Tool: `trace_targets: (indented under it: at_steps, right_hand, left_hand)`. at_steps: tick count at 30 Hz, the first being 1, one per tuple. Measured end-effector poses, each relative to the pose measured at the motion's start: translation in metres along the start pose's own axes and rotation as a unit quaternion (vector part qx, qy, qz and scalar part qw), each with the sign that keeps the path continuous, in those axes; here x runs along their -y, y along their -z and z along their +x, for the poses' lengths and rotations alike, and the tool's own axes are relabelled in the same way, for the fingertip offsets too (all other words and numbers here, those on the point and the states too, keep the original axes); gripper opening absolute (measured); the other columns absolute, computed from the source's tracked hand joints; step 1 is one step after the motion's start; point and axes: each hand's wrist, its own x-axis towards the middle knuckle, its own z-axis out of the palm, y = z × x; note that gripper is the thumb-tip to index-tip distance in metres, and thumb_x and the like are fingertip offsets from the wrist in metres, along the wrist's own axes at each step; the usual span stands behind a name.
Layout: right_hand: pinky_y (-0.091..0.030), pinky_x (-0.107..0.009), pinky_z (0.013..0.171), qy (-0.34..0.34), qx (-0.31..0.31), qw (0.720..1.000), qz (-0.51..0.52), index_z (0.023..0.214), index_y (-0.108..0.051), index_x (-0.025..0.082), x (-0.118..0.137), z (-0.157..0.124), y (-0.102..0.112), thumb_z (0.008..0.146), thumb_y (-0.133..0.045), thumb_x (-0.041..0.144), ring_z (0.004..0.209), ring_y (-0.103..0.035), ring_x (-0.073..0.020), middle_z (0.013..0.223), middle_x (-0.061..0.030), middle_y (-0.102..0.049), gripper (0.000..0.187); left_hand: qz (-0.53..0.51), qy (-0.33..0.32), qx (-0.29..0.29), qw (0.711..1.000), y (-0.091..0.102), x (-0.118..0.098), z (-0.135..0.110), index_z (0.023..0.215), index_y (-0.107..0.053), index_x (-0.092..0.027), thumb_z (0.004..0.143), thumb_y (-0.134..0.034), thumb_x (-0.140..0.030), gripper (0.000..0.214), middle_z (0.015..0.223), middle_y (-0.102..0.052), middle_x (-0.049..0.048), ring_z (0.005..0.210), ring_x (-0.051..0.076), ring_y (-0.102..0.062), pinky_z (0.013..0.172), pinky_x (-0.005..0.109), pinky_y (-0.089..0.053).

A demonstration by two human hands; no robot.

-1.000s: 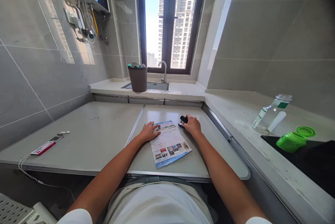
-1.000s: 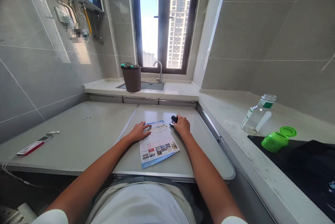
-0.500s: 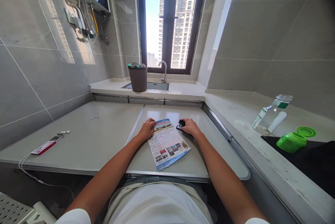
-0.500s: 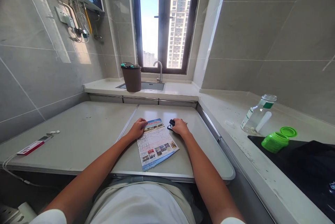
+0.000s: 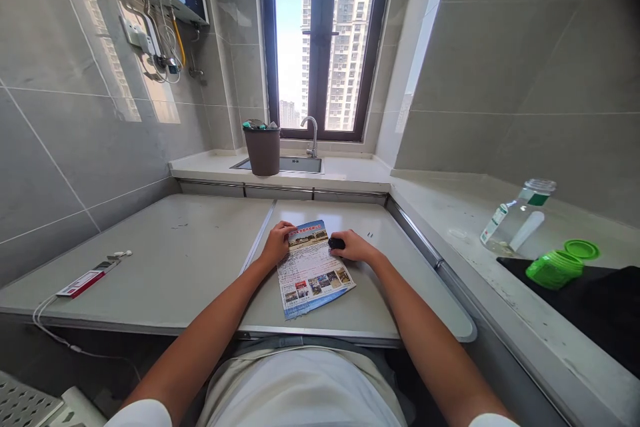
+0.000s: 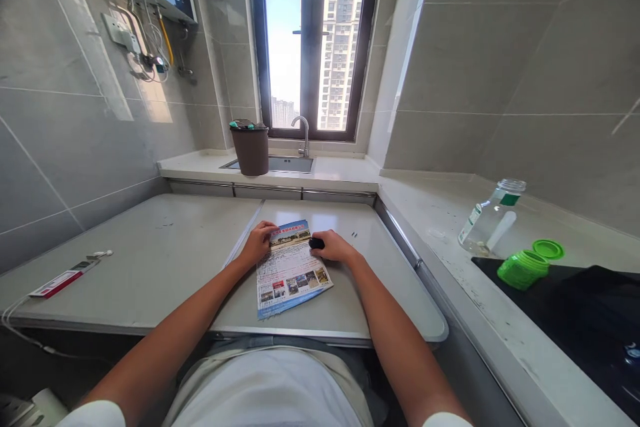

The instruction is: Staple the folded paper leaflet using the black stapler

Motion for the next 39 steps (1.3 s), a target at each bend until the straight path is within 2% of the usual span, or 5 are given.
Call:
trace_targets:
  at_steps: [9, 16, 22, 33, 39]
  right_hand:
    - [-0.045, -0.026, 0.082, 0.033, -0.012, 0.998, -0.056, 0.105, -0.072, 0.021, 0.013, 0.002, -0.002, 0.084, -0.072, 0.026, 0.094, -0.066, -0.0201, 0.105, -0.0051, -0.074, 0.022]
    - [-0.045, -0.025, 0.077, 0.000, 0.016, 0.997, -0.076, 0.106, -0.074, 0.021, 0.023, 0.000, 0.002, 0.083, -0.071, 0.029, 0.087, -0.066, -0.0202, 0.098, -0.0047, -0.077, 0.025]
    - [-0.043, -0.024, 0.074, 0.005, 0.057, 0.996, -0.071, 0.106, -0.074, 0.022, 0.024, -0.002, 0.004, 0.084, -0.072, 0.033, 0.086, -0.066, -0.0197, 0.097, -0.0039, -0.076, 0.025]
    - [-0.038, -0.026, 0.070, -0.082, 0.014, 0.987, -0.137, 0.110, -0.068, 0.024, 0.031, 0.004, -0.009, 0.088, -0.068, 0.031, 0.096, -0.066, -0.0229, 0.106, -0.0071, -0.074, 0.024]
    - [-0.037, -0.026, 0.069, -0.026, 0.017, 0.991, -0.127, 0.104, -0.068, 0.023, 0.028, 0.002, -0.007, 0.089, -0.070, 0.043, 0.089, -0.065, -0.0203, 0.102, -0.0053, -0.074, 0.026]
  left_hand:
    - [0.157, 0.020, 0.062, 0.986, -0.004, -0.003, -0.008, 0.118, -0.077, -0.026, 0.087, -0.069, -0.019, 0.033, 0.152, -0.052, 0.0124, 0.143, 0.039, -0.044, 0.118, 0.067, -0.032]
    - [0.004, -0.135, 0.293, 0.946, -0.006, -0.029, -0.014, 0.137, -0.066, -0.027, 0.103, -0.051, -0.038, 0.039, 0.146, -0.062, 0.0081, 0.134, 0.024, -0.058, 0.117, 0.042, -0.044]
    - [0.004, -0.152, 0.300, 0.942, -0.008, -0.026, -0.013, 0.138, -0.065, -0.028, 0.106, -0.046, -0.036, 0.039, 0.147, -0.062, 0.0072, 0.135, 0.024, -0.057, 0.118, 0.043, -0.041]
    - [0.019, -0.146, 0.282, 0.948, -0.003, -0.029, -0.013, 0.131, -0.072, -0.027, 0.103, -0.051, -0.029, 0.035, 0.139, -0.067, 0.0085, 0.126, 0.025, -0.064, 0.110, 0.042, -0.048]
    - [0.012, -0.152, 0.269, 0.951, -0.004, -0.028, -0.013, 0.128, -0.073, -0.028, 0.103, -0.051, -0.030, 0.033, 0.136, -0.068, 0.0077, 0.124, 0.023, -0.064, 0.109, 0.038, -0.048]
